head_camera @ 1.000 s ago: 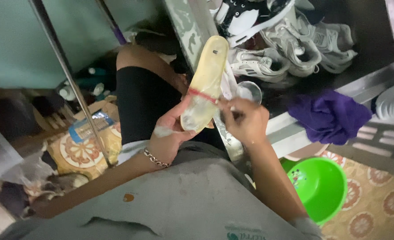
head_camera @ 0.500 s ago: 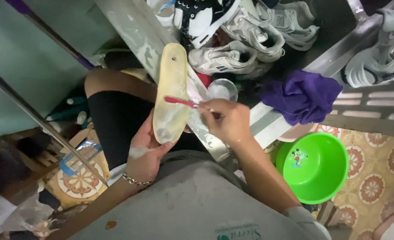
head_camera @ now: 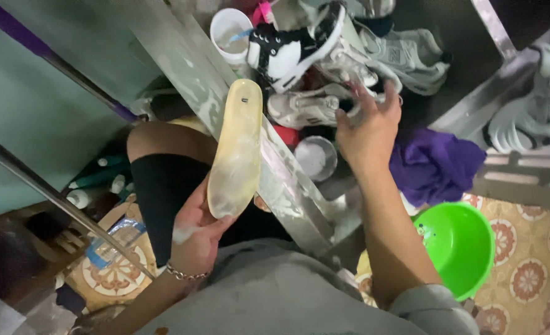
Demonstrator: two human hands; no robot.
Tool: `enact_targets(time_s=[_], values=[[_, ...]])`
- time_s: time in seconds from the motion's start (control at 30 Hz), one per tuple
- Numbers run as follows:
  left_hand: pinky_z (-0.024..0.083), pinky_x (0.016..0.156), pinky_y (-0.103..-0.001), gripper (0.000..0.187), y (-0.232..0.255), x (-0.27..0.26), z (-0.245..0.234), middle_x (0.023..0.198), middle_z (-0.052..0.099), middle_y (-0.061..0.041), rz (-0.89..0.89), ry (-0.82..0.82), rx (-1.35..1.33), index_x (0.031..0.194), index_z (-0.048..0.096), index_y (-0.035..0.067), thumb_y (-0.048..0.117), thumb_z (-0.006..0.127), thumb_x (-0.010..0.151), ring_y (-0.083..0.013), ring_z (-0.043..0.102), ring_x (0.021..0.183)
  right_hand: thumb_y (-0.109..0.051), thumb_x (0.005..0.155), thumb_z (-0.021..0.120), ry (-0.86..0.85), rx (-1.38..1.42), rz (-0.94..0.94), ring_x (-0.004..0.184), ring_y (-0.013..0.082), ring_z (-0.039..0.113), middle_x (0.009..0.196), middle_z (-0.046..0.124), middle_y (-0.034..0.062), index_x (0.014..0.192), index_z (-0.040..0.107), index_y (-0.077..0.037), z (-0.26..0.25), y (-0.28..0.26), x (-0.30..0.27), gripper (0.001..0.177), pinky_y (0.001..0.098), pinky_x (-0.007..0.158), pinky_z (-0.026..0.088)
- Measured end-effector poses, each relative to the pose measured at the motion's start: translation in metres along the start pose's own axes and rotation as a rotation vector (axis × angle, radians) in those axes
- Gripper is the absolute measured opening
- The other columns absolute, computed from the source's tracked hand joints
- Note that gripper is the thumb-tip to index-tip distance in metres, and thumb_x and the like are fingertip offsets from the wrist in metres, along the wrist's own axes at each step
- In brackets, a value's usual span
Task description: The person cleans a shoe and an insole by scrubbing them with a brush and soap over a sink, then rinsing them under a faucet.
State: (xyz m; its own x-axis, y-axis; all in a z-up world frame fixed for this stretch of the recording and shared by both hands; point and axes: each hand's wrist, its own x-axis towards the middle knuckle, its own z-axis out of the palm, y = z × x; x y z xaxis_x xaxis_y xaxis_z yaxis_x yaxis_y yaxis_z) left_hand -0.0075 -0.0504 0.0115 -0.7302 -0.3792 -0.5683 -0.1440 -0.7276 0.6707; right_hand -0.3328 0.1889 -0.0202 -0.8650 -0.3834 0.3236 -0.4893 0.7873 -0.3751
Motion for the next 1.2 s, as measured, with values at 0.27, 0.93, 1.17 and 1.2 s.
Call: enact_targets(time_s=[0.27, 0.93, 1.17, 1.2], values=[[0.053, 0.138, -0.051, 0.111, 0.008, 0.027, -0.009, 0.186, 0.064, -0.021, 0.086, -0.054, -0.003, 0.19, 0.044, -0.003, 0.004, 0.092, 0.09, -0.0331, 0.063, 0.167, -0.024, 0.111, 0.089, -0.272, 0.304, -0.22, 0.123, 0.0481, 0.083, 0.133, 0.089, 0.0237, 0.142, 0.087, -0.002, 0.196, -0.008, 0.182, 0.038, 0.0567, 0.108, 0.062], [0.075, 0.087, -0.039, 0.054, 0.045, 0.042, -0.016, 0.14, 0.099, -0.006, -0.123, -0.03, 0.548, 0.156, 0.091, 0.011, 0.033, 0.086, 0.107, -0.0145, 0.087, 0.106, -0.034, 0.112, 0.079, -0.737, 0.048, 0.204, 0.106, 0.0285, 0.076, 0.119, 0.076, 0.0093, 0.131, 0.08, -0.014, 0.341, 0.069, 0.296, 0.028, 0.0458, 0.09, 0.063], [0.082, 0.073, -0.04, 0.033, 0.01, 0.021, 0.018, 0.097, 0.098, -0.021, -0.244, -0.093, 0.369, 0.113, 0.088, -0.005, 0.014, 0.106, 0.091, -0.0259, 0.092, 0.082, -0.085, 0.095, 0.059, -0.517, 1.414, 0.758, 0.082, 0.013, 0.062, 0.097, 0.058, -0.0039, 0.118, 0.069, -0.019, 0.012, -0.078, 0.124, 0.071, 0.0295, 0.076, 0.055], [0.079, 0.066, -0.037, 0.029, 0.001, 0.018, 0.02, 0.093, 0.095, -0.026, -0.239, -0.123, 0.339, 0.107, 0.087, -0.009, 0.005, 0.107, 0.092, -0.027, 0.092, 0.077, -0.058, 0.093, 0.084, -0.583, 1.158, 0.705, 0.104, 0.0247, 0.069, 0.117, 0.067, 0.0056, 0.136, 0.065, -0.015, -0.006, -0.074, 0.095, 0.064, 0.0395, 0.093, 0.057]])
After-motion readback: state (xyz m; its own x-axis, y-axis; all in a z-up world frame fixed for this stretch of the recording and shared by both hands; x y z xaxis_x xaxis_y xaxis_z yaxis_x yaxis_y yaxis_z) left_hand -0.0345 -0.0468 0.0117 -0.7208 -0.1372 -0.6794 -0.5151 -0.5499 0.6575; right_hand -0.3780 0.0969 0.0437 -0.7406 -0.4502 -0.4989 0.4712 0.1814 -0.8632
